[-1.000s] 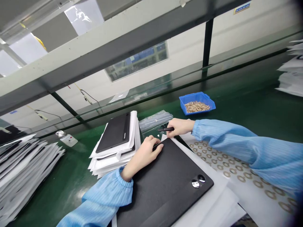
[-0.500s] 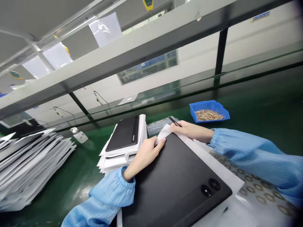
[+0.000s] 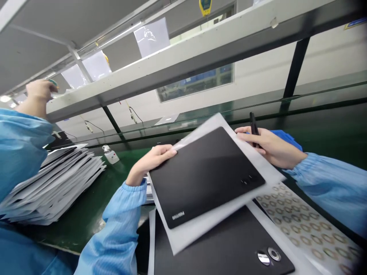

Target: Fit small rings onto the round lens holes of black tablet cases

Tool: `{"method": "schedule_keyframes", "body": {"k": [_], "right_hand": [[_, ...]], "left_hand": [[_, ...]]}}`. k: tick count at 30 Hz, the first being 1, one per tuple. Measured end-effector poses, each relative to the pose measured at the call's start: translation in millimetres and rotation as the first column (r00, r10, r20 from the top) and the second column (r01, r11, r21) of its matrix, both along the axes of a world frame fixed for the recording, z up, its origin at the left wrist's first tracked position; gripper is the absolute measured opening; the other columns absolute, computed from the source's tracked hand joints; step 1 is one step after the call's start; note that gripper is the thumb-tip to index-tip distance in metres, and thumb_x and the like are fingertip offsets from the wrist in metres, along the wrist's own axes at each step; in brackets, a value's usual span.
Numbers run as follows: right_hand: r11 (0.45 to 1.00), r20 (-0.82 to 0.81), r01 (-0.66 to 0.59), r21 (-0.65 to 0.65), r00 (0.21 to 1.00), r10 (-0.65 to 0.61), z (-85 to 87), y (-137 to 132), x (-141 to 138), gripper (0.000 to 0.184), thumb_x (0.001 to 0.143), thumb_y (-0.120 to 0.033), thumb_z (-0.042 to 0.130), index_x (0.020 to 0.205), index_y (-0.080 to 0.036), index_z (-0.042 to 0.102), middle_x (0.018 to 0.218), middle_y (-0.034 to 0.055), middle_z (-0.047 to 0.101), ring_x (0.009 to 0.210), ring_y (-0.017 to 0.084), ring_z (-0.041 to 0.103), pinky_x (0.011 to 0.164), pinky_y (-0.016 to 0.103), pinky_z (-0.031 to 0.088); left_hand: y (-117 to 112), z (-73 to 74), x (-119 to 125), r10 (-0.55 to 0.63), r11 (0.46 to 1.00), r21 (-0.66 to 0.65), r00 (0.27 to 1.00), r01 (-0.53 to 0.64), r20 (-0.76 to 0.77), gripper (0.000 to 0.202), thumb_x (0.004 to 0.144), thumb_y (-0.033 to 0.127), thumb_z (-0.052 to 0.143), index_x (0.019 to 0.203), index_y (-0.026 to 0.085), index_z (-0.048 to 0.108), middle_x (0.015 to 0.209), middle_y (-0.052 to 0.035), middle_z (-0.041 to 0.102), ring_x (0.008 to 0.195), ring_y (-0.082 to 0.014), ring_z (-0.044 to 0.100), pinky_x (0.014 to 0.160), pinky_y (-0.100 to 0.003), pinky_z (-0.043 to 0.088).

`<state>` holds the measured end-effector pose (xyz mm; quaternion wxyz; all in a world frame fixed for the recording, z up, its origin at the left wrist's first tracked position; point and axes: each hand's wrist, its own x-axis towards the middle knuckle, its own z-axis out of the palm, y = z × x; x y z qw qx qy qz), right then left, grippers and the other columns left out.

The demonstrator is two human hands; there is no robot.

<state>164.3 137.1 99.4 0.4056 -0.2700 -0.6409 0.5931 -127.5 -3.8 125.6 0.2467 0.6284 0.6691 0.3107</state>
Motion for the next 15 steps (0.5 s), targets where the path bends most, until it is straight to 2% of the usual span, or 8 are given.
{"method": "schedule_keyframes", "body": {"k": [2, 5, 7, 10, 15], "right_hand": [[0.997, -0.072, 0.015, -0.069, 0.997, -0.02, -0.4, 6.3, 1.2, 0.013, 0.081, -0.026, 0.059, 0.075, -0.017, 0.052, 0.046, -0.0074, 0.035, 0.034, 0.002, 0.021, 0.033, 0.017, 0.015], [0.996, -0.114, 0.029, -0.086, 0.993, -0.039, 2.5, 12.7, 5.1, 0.019, 0.084, -0.018, 0.052, 0.066, -0.016, 0.049, 0.052, -0.0035, 0.044, 0.033, 0.0, 0.023, 0.033, 0.019, 0.014], [0.996, -0.133, 0.033, -0.082, 0.99, -0.044, 5.0, 15.7, 8.3, 0.018, 0.084, -0.014, 0.05, 0.066, -0.015, 0.049, 0.061, -0.0002, 0.052, 0.034, -0.001, 0.025, 0.034, 0.019, 0.014], [0.997, -0.147, 0.022, -0.071, 0.989, -0.032, 5.6, 18.1, 10.6, 0.012, 0.083, -0.012, 0.05, 0.071, -0.015, 0.051, 0.067, 0.0007, 0.055, 0.035, -0.001, 0.026, 0.035, 0.018, 0.014], [0.997, -0.107, -0.029, -0.074, 0.994, 0.021, -2.7, 17.2, 4.6, 0.007, 0.08, -0.013, 0.054, 0.075, -0.015, 0.05, 0.063, -0.0001, 0.055, 0.034, 0.0, 0.026, 0.035, 0.017, 0.015]], "left_hand": [[-1.2, 4.3, -15.3, 0.131, 0.989, 0.073, 0.991, -0.132, 0.025, 0.027, 0.091, 0.037, 0.05, 0.099, 0.012, 0.057, 0.088, -0.0026, 0.059, 0.071, -0.0133, 0.059, 0.062, -0.028, 0.05], [2.3, 5.4, -42.5, 0.336, 0.93, 0.14, 0.94, -0.34, 0.055, 0.029, 0.091, 0.036, 0.05, 0.108, 0.013, 0.055, 0.1, -0.0053, 0.058, 0.082, -0.017, 0.06, 0.07, -0.033, 0.051], [8.4, 0.4, -61.5, 0.448, 0.882, 0.134, 0.892, -0.451, 0.057, 0.03, 0.09, 0.035, 0.052, 0.111, 0.014, 0.054, 0.107, -0.0064, 0.057, 0.089, -0.0197, 0.059, 0.075, -0.037, 0.051], [19.2, -14.4, -84.8, 0.545, 0.837, 0.043, 0.838, -0.546, 0.027, 0.03, 0.089, 0.033, 0.053, 0.113, 0.014, 0.053, 0.111, -0.0071, 0.056, 0.093, -0.0212, 0.058, 0.078, -0.039, 0.05], [25.7, -35.0, -102.5, 0.59, 0.788, -0.162, 0.804, -0.594, -0.073, 0.03, 0.089, 0.032, 0.054, 0.113, 0.014, 0.054, 0.112, -0.0068, 0.055, 0.095, -0.022, 0.058, 0.079, -0.039, 0.05]]}}
